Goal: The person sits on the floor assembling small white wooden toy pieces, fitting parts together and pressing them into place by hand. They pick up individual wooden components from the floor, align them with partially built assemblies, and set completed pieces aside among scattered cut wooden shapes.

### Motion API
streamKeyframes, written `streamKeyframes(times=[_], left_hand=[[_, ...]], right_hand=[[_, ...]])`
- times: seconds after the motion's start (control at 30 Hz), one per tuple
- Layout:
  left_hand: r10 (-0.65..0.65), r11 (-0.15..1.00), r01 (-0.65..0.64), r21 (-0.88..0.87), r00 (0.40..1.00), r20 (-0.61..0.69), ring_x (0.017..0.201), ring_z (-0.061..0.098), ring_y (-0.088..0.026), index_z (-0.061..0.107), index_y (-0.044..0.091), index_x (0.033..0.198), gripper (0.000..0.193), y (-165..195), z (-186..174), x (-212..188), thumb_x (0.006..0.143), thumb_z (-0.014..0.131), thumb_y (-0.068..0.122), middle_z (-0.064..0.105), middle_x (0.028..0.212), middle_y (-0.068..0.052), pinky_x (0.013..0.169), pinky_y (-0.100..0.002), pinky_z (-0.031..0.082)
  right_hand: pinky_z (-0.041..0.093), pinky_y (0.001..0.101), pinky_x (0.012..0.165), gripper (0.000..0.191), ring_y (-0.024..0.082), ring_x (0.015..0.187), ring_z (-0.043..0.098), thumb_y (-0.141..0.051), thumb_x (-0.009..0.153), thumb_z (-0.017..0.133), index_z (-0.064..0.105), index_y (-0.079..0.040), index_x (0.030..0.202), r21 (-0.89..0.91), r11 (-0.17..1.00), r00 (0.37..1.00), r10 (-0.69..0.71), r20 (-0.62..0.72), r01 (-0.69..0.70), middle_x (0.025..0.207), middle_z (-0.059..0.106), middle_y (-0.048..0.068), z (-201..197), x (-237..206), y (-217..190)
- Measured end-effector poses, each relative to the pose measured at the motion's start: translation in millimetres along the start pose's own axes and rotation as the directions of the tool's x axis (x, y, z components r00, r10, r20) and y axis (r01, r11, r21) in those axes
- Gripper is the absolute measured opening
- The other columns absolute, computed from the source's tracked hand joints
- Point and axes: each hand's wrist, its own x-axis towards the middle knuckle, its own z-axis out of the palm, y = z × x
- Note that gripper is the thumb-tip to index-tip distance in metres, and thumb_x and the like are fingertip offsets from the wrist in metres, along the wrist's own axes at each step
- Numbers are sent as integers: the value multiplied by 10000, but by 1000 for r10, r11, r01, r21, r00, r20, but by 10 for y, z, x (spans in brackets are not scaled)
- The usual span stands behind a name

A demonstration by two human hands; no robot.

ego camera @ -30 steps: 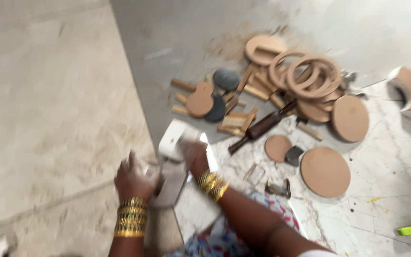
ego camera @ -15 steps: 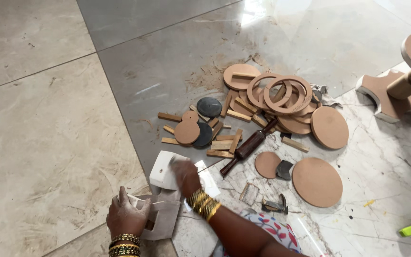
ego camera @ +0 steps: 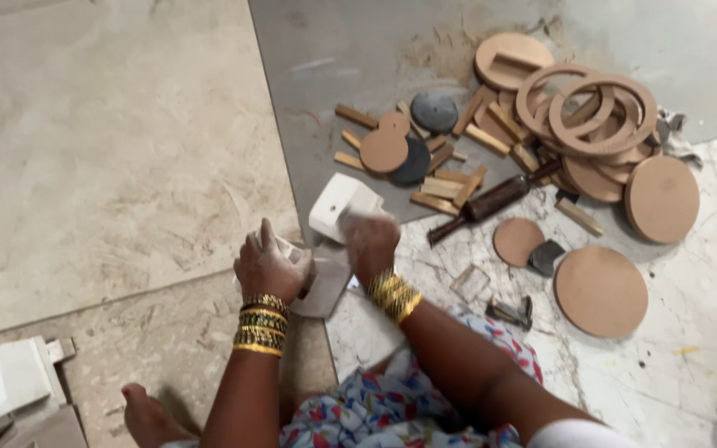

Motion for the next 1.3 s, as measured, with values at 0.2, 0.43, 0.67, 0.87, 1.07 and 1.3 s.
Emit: streamKeyframes(times=[0.2, 0.43, 0.67, 0.87, 1.07, 1.3], left_hand=[[-27, 1000, 27, -6, 998, 57, 1156, 577, -393, 417, 15, 1505, 1000, -1, 14, -17, 751, 779, 562, 583, 1223, -224, 962, -562, 461], [-34, 999, 34, 1, 998, 53, 1157, 569, -392, 415, 25, 1506, 1006, 2, 3, -4, 737, 785, 558, 574, 1242, -220, 966, -558, 461], [-54, 998, 55, -10, 996, 78, 1195, 542, -393, 397, 34, 1515, 1005, 44, -33, -13, 742, 784, 547, 551, 1268, -219, 971, -581, 440], [-70, 996, 72, -46, 996, 49, 1219, 532, -406, 392, 40, 1522, 970, 104, -38, -15, 769, 760, 527, 546, 1300, -227, 1008, -590, 423], [-131, 990, 135, -43, 987, 96, 1271, 488, -408, 355, 66, 1532, 977, 134, -58, 41, 770, 738, 542, 510, 1352, -237, 1025, -612, 392], [-160, 985, 168, -30, 972, 170, 1391, 393, -404, 272, 94, 1578, 1026, 166, -40, 48, 795, 717, 586, 406, 1499, -248, 1143, -634, 275]], right_hand=[[327, 592, 1060, 201, 305, 1086, 596, -279, 896, 706, 775, -134, 1018, 34, 924, 925, 381, 8, -381, 1032, 720, 104, -97, 73, -35], [244, 647, 1133, 158, 275, 1116, 603, -281, 933, 673, 746, -142, 957, 70, 994, 996, 86, 11, -87, 1078, 722, 103, -36, 16, -63], [304, 572, 1122, 127, 283, 1134, 590, -228, 936, 667, 733, -141, 1002, 37, 990, 989, 135, 63, -138, 1121, 703, 97, 20, -28, 41], [347, 556, 1044, 254, 311, 1081, 592, -224, 892, 708, 737, -74, 1094, -35, 982, 982, 187, -18, -188, 1110, 705, 115, 10, 8, 55], [420, 495, 966, 105, 273, 1039, 644, -221, 940, 700, 739, -126, 964, 99, 995, 999, -28, -44, 33, 1090, 750, 92, 12, 144, 81], [416, 502, 956, 193, 293, 977, 636, -252, 932, 760, 741, -68, 983, -61, 996, 998, 62, 3, -61, 960, 719, 106, -84, 160, -51]])
